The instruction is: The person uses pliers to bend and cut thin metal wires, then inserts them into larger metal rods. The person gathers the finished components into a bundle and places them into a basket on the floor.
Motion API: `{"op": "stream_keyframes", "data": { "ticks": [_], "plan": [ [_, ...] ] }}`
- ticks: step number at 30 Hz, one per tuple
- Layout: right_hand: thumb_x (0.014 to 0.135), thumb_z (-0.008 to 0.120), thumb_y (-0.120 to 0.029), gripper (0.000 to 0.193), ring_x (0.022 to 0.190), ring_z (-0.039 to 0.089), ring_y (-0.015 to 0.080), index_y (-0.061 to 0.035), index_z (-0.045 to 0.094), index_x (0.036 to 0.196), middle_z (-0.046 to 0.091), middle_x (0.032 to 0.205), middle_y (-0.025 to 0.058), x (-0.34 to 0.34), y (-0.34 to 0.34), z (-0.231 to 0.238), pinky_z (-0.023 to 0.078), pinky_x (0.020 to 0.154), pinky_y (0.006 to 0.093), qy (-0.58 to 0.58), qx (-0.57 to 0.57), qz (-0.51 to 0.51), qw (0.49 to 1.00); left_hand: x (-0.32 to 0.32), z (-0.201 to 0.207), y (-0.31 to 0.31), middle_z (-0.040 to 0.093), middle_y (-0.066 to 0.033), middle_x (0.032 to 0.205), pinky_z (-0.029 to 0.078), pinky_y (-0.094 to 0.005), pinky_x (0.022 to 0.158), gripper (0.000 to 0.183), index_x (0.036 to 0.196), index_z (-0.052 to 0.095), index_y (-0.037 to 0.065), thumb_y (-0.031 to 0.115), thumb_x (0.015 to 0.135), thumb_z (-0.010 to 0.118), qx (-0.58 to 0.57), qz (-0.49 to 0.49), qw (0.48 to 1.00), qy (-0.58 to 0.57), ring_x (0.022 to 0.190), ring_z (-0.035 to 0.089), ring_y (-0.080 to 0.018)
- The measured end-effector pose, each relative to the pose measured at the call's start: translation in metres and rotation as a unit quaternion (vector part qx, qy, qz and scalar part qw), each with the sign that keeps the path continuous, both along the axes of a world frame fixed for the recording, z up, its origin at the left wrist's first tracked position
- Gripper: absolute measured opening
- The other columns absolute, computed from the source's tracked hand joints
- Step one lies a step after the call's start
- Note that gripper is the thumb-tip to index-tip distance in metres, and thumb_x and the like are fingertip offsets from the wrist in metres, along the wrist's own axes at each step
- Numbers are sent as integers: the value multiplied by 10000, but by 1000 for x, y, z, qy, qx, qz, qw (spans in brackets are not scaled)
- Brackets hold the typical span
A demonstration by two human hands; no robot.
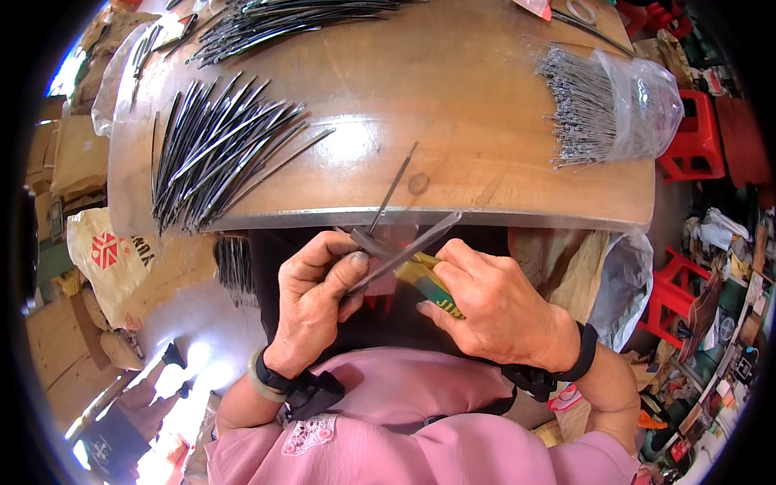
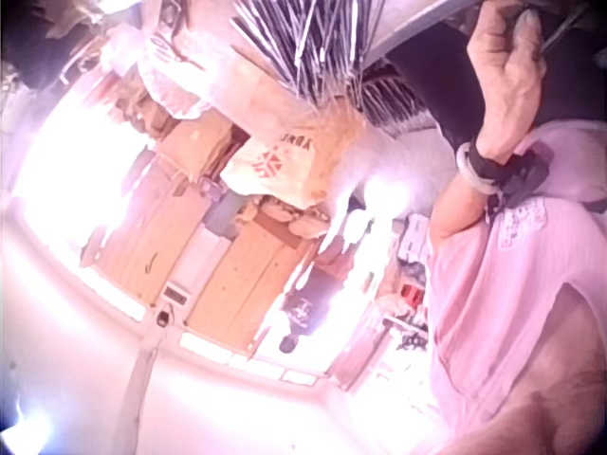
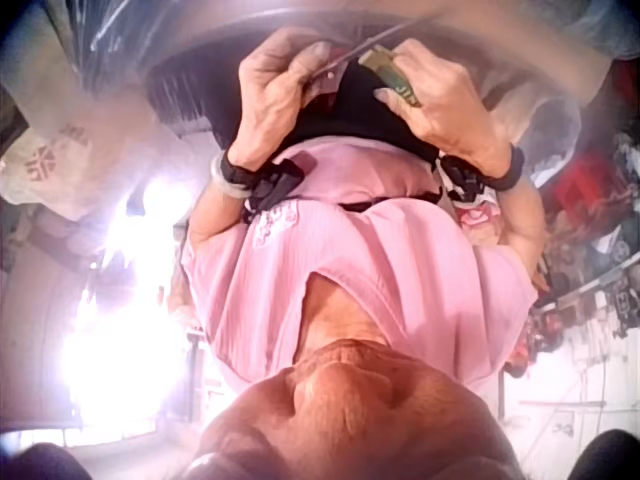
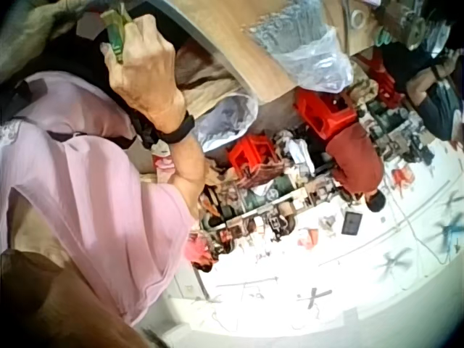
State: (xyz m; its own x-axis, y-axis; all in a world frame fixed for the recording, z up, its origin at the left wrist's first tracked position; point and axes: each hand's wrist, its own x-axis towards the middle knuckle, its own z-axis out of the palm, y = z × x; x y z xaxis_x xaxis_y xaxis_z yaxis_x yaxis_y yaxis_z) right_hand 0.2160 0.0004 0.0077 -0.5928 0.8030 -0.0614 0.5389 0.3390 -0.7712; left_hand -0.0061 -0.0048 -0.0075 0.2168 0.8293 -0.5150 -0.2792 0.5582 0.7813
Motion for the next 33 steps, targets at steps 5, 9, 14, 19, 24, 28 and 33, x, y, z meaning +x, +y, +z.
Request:
{"op": "stream_keyframes", "data": {
  "ticks": [5, 9, 14, 19, 24, 28, 33],
  "plan": [
    [778, 769, -155, 342, 839, 640, 369, 28, 635, 1033, 605, 1052, 191, 0, 6, 6, 529, 730, 392, 54, -36, -17, 998, -10, 4, 1, 555, -3, 713, 280, -184, 431, 129, 1044, 638, -4, 101, 975, 608, -39, 20, 996, -84, 501, 399, -31],
    [808, 771, -183, 315, 940, 666, 311, 20, 683, 1033, 636, 1136, 184, 12, 2, 10, 524, 829, 364, 120, -172, -118, 971, -14, 5, -1, 558, -38, 744, 264, -183, 427, 143, 1052, 626, -19, 102, 983, 592, -77, 31, 982, -167, 497, 372, -32],
    [779, 784, -171, 351, 941, 644, 350, 18, 667, 1051, 624, 1124, 190, 8, 0, 14, 521, 816, 378, 77, -61, -55, 994, -10, 9, -3, 553, -11, 738, 269, -184, 433, 128, 1044, 635, -9, 96, 979, 602, -54, 20, 990, -129, 503, 378, -29],
    [771, 757, -128, 318, 805, 601, 372, 41, 621, 1004, 573, 971, 185, 3, -2, 11, 513, 702, 406, 28, -49, -12, 998, -1, 10, -6, 540, 37, 714, 290, -175, 454, 91, 1025, 645, 4, 69, 974, 606, -13, 28, 999, -19, 528, 396, -13],
    [792, 724, -117, 303, 738, 579, 389, 52, 590, 1004, 544, 917, 188, -1, -5, -5, 498, 640, 418, -6, -42, 8, 999, -1, -5, -6, 579, 20, 743, 293, -174, 449, 89, 1024, 642, 10, 73, 977, 600, 9, 28, 1000, 6, 538, 433, -12],
    [843, 727, -171, 359, 787, 637, 355, 53, 607, 1096, 599, 1008, 176, -10, -3, -9, 522, 683, 384, 70, -84, -34, 993, -8, -2, 6, 608, -23, 761, 294, -180, 433, 133, 1024, 640, 6, 126, 986, 597, -48, 41, 993, -97, 505, 450, -42],
    [866, 754, -180, 345, 842, 670, 206, 32, 636, 1111, 648, 1015, 109, -39, -27, -6, 526, 753, 294, 229, -151, -230, 934, 4, 10, 10, 642, -159, 1063, 439, -244, 446, 160, 1060, 590, 5, 149, 1005, 550, -77, 102, 953, -275, 667, 639, -201]
  ]
}}
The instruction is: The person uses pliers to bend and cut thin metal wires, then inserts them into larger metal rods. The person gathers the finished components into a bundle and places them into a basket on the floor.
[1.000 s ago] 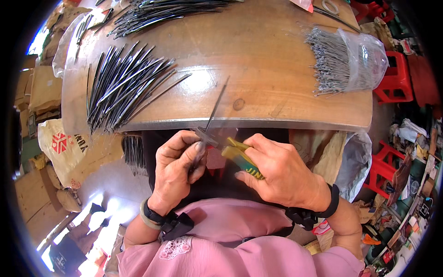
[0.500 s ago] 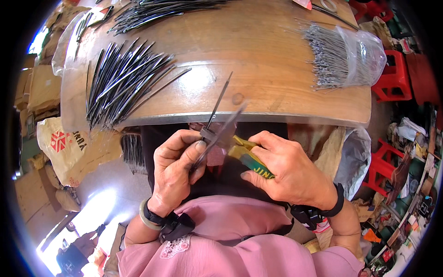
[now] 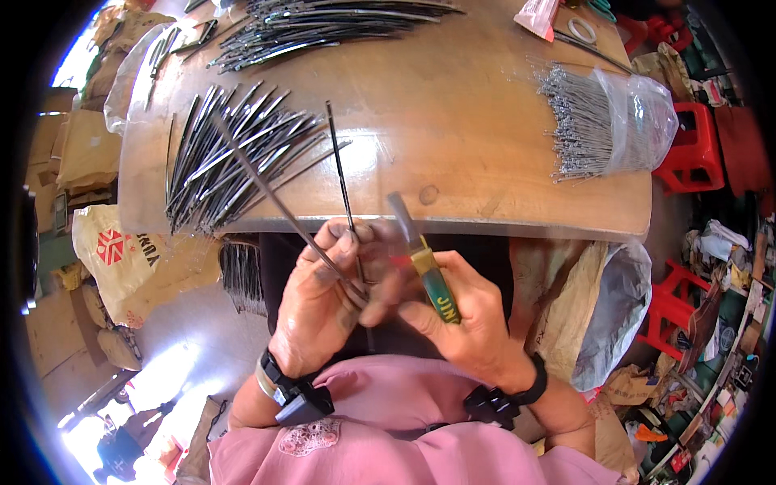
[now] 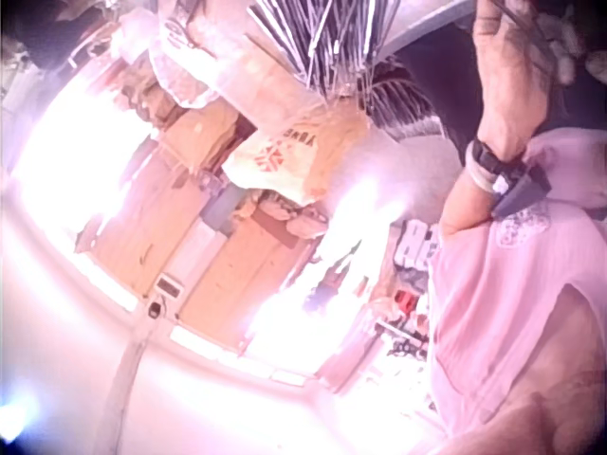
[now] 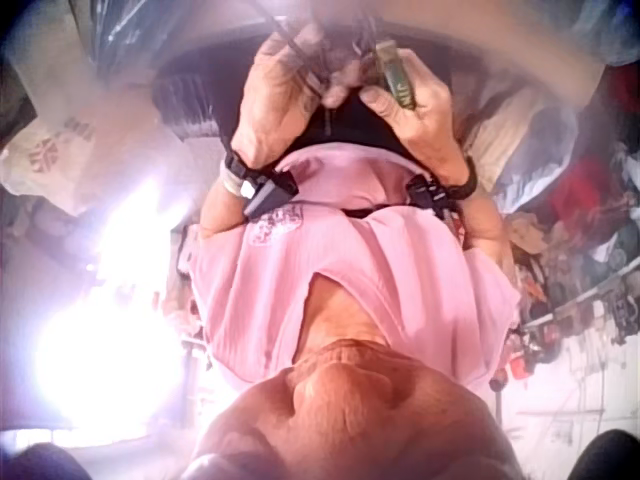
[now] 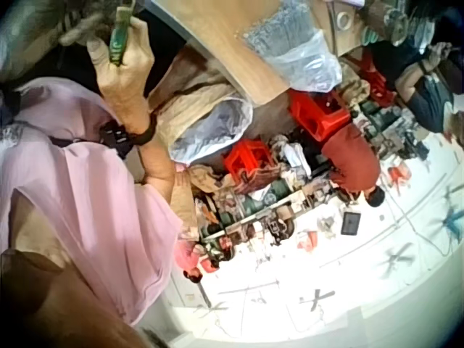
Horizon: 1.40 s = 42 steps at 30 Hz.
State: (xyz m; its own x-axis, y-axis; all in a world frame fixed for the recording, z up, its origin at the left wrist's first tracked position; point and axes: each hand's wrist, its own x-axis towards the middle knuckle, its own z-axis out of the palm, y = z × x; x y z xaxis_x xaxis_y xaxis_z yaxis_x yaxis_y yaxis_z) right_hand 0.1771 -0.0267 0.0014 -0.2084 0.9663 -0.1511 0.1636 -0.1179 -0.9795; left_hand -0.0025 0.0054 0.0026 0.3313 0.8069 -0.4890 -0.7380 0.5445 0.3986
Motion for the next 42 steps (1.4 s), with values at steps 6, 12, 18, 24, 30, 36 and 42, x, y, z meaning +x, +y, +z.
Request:
{"op": "stream_keyframes", "data": {
  "ticks": [6, 12, 18, 24, 30, 36, 42],
  "plan": [
    [801, 817, -173, 268, 796, 634, 173, 32, 692, 922, 628, 986, 90, 0, -5, -5, 506, 696, 286, -69, 86, -77, 991, -2, 1, -6, 603, -160, 1197, 414, -234, 407, 161, 1061, 571, 10, 155, 992, 573, 28, -31, 999, 18, 827, 687, -260],
    [759, 856, -196, 338, 800, 564, 111, 22, 704, 968, 588, 1005, 43, 11, 0, 2, 478, 711, 248, 36, -23, -74, 996, -12, -2, -4, 593, -178, 1282, 353, -209, 396, 140, 1052, 592, 3, 126, 988, 572, 38, -85, 995, -23, 727, 701, -244],
    [811, 828, -221, 409, 911, 589, 102, 23, 681, 1104, 658, 1058, 28, 9, -7, -2, 482, 803, 262, 167, -166, -98, 967, 6, 13, -15, 552, -226, 1331, 519, -286, 547, 134, 1095, 585, 42, 103, 977, 586, 53, -191, 976, -86, 664, 636, -183],
    [879, 718, -197, 362, 656, 696, 294, 32, 593, 1129, 670, 951, 162, 12, -26, 1, 576, 478, 366, 399, -291, -135, 859, 20, 17, -11, 536, -151, 1378, 531, -247, 592, 85, 1086, 534, 36, 36, 1011, 493, 172, -255, 951, 25, 712, 607, -98],
    [888, 658, -226, 292, 887, 608, 241, -22, 612, 1093, 592, 1102, 122, 4, -13, 0, 524, 705, 381, 474, -244, -169, 829, 5, 27, -1, 640, -137, 1217, 494, -227, 535, 92, 1036, 595, 12, 10, 975, 526, 201, -203, 933, 217, 629, 605, -90],
    [871, 694, -95, 141, 817, 543, 161, 6, 648, 958, 543, 1110, 115, 30, 6, 17, 449, 681, 293, 276, -52, -169, 945, -90, 55, 48, 611, -10, 751, 358, -192, 484, 63, 965, 638, 2, 42, 940, 597, 232, 107, 744, 617, 552, 476, -38],
    [823, 761, -198, 226, 820, 614, 190, 9, 696, 886, 640, 956, 117, 62, 34, 53, 490, 728, 309, -116, 103, -60, 986, -150, 21, 89, 678, -166, 998, 486, -423, 799, 176, 1040, 646, 18, 121, 897, 645, 358, -78, 301, 880, 938, 625, -367]
  ]
}}
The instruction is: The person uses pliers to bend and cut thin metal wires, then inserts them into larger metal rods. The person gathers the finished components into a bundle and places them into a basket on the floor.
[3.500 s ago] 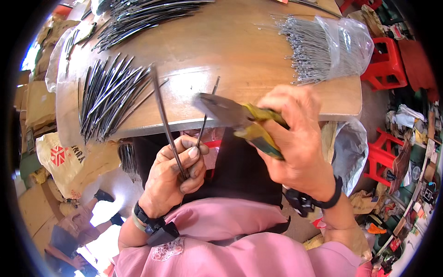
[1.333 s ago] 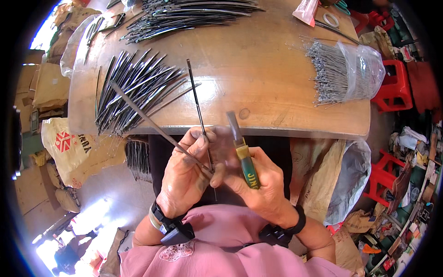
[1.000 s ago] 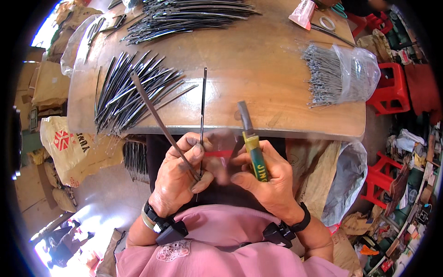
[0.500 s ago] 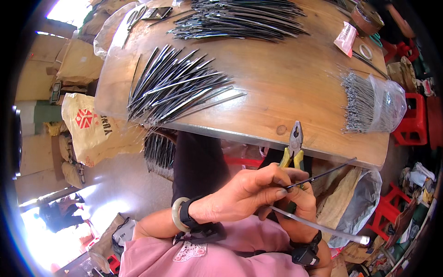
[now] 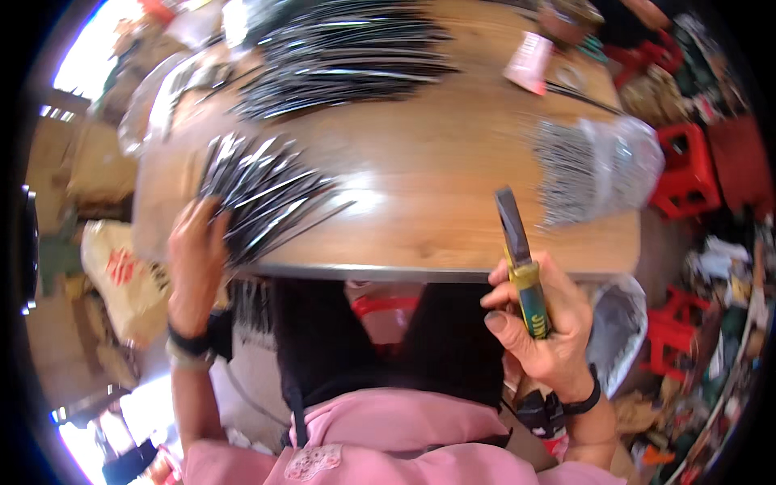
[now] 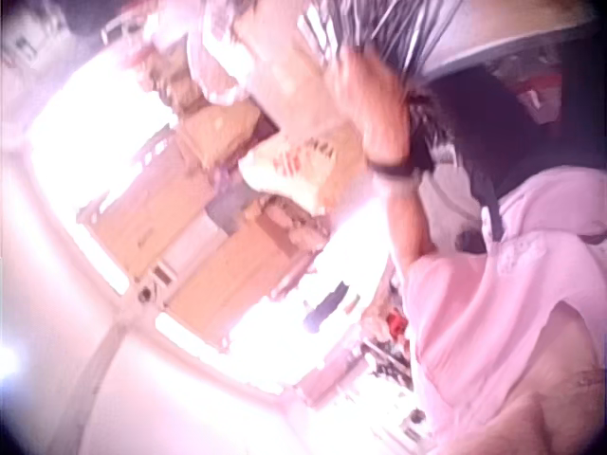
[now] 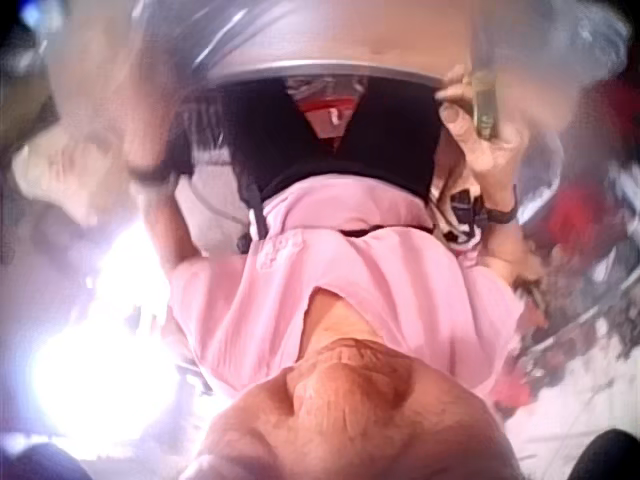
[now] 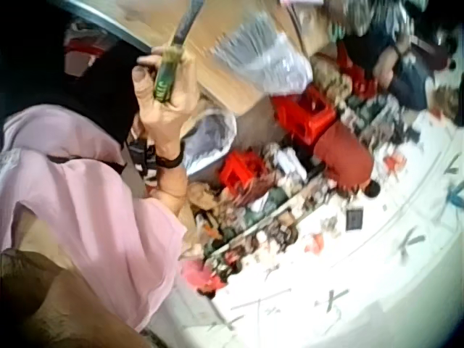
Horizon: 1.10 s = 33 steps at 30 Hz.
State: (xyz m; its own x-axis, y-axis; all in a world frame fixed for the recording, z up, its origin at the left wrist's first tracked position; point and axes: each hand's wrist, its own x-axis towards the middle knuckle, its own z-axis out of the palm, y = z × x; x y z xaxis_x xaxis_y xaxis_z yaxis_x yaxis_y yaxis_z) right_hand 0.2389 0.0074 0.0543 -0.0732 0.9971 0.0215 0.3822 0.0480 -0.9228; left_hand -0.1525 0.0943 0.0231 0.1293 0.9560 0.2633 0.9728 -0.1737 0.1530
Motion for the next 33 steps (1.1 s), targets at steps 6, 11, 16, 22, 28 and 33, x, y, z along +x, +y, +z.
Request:
{"op": "stream_keyframes", "data": {
  "ticks": [6, 11, 16, 22, 28, 33],
  "plan": [
    [833, 678, -66, 104, 764, 625, 209, 10, 679, 903, 610, 883, 103, 75, 64, 12, 481, 676, 314, -256, 152, -50, 953, 8, -4, -8, 584, -172, 1209, 345, -443, 1042, 584, 1396, 487, 59, 190, 859, 678, -32, 3, 999, 24, 1159, 523, -358],
    [710, 670, 9, 200, 850, 612, 362, 25, 642, 908, 591, 989, 163, 68, 91, -9, 499, 723, 413, -330, 210, 60, 918, 23, 17, -4, 617, -154, 1129, 437, -369, 920, 451, 1258, 598, 0, 83, 822, 680, -79, 2, 986, -150, 1031, 596, -256],
    [631, 642, 32, 205, 935, 564, 342, 13, 597, 830, 554, 991, 161, 72, 98, -36, 502, 782, 438, -474, 246, 103, 839, 94, 42, 25, 679, -35, 859, 479, -239, 695, 277, 1131, 666, -14, 69, 867, 679, -148, -11, 950, -274, 758, 590, -80],
    [623, 641, 34, 239, 974, 574, 349, 22, 598, 857, 578, 1071, 172, 70, 94, -34, 508, 800, 436, -469, 257, 103, 839, 92, 37, 35, 668, -109, 882, 499, -293, 702, 343, 1143, 640, -17, 124, 836, 700, -166, -34, 927, -334, 758, 613, -182],
    [672, 729, -33, 274, 972, 597, 359, 29, 625, 918, 584, 1067, 179, 56, 81, -9, 503, 794, 431, -395, 220, 92, 887, 70, 47, 89, 506, -226, 1346, 458, -390, 972, 816, 1440, 383, 30, 159, 745, 792, -120, -55, 984, -119, 1165, 540, -347],
    [711, 777, -103, 319, 897, 609, 378, 34, 637, 963, 582, 1017, 184, 35, 104, 25, 493, 778, 430, -294, 162, 108, 936, 34, 25, 148, 339, -347, 1485, 291, -433, 1161, 1163, 1544, 170, 44, 218, 622, 857, -168, 6, 984, 63, 1422, 291, -461]
  ]
}}
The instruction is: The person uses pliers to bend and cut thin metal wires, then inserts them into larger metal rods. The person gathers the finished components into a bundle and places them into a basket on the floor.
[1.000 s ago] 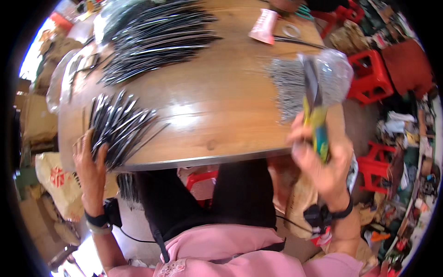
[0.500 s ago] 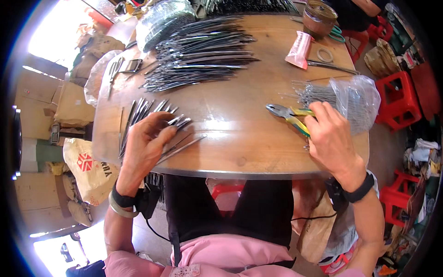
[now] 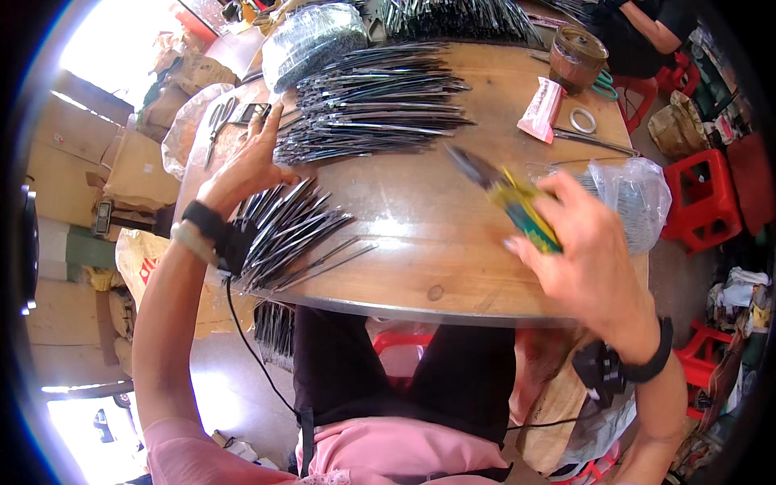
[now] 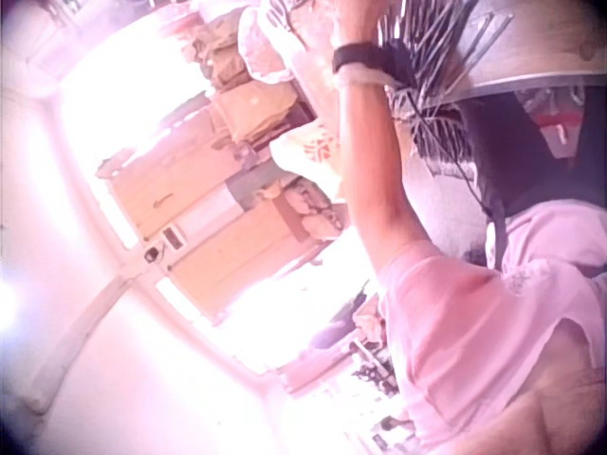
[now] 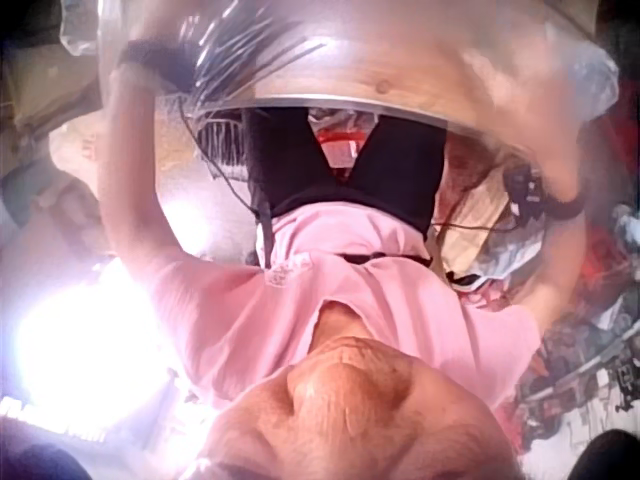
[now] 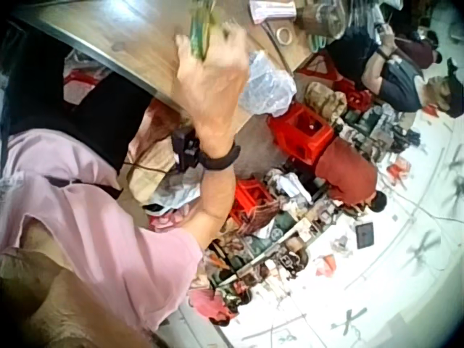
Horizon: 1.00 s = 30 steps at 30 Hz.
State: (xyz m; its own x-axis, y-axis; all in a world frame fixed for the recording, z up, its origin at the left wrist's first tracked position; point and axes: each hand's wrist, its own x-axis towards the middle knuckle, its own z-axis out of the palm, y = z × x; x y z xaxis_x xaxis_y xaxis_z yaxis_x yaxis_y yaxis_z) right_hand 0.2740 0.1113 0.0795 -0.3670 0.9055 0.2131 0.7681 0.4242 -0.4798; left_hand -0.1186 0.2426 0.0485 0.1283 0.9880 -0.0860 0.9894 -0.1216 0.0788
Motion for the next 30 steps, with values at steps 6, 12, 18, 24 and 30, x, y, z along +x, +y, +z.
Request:
{"op": "stream_keyframes", "data": {
  "ticks": [6, 12, 18, 24, 30],
  "plan": [
    [700, 795, -195, 349, 850, 607, 437, 43, 653, 912, 566, 955, 233, -54, 119, 2, 491, 774, 476, -56, 125, 50, 989, 0, 0, 29, 366, -334, 1475, 289, -393, 1167, 1201, 1533, 171, -14, 214, 585, 871, -131, -27, 990, -45, 1407, 334, -432],
    [684, 838, -262, 402, 976, 633, 370, 34, 700, 919, 582, 1013, 225, -103, 200, -35, 529, 883, 431, -176, 155, 98, 967, -7, -11, 42, 471, -297, 1398, 338, -384, 1127, 1056, 1465, 320, -60, 240, 611, 862, -86, -95, 990, -54, 1335, 440, -381],
    [702, 812, -276, 398, 974, 618, 383, 31, 681, 920, 568, 1006, 206, -112, 209, -48, 517, 875, 446, -138, 80, 112, 981, -6, -13, 42, 626, -266, 1060, 462, -469, 906, 630, 1063, 560, -44, 296, 628, 865, -23, -139, 986, -94, 1076, 581, -433],
    [696, 778, -258, 371, 915, 599, 396, 38, 649, 881, 541, 938, 197, -68, 200, -39, 497, 823, 465, -167, 34, 129, 977, 39, -15, 30, 659, -277, 974, 490, -459, 836, 609, 1044, 596, -75, 304, 640, 849, -46, -145, 979, -136, 983, 624, -442],
    [699, 788, -155, 315, 913, 609, 366, 37, 652, 909, 527, 950, 189, -46, 173, -47, 524, 832, 440, -186, 106, 170, 962, 71, -14, 5, 658, -290, 936, 501, -467, 831, 599, 1008, 613, -87, 302, 634, 873, -75, -137, 979, -133, 968, 634, -444]
  ]
}}
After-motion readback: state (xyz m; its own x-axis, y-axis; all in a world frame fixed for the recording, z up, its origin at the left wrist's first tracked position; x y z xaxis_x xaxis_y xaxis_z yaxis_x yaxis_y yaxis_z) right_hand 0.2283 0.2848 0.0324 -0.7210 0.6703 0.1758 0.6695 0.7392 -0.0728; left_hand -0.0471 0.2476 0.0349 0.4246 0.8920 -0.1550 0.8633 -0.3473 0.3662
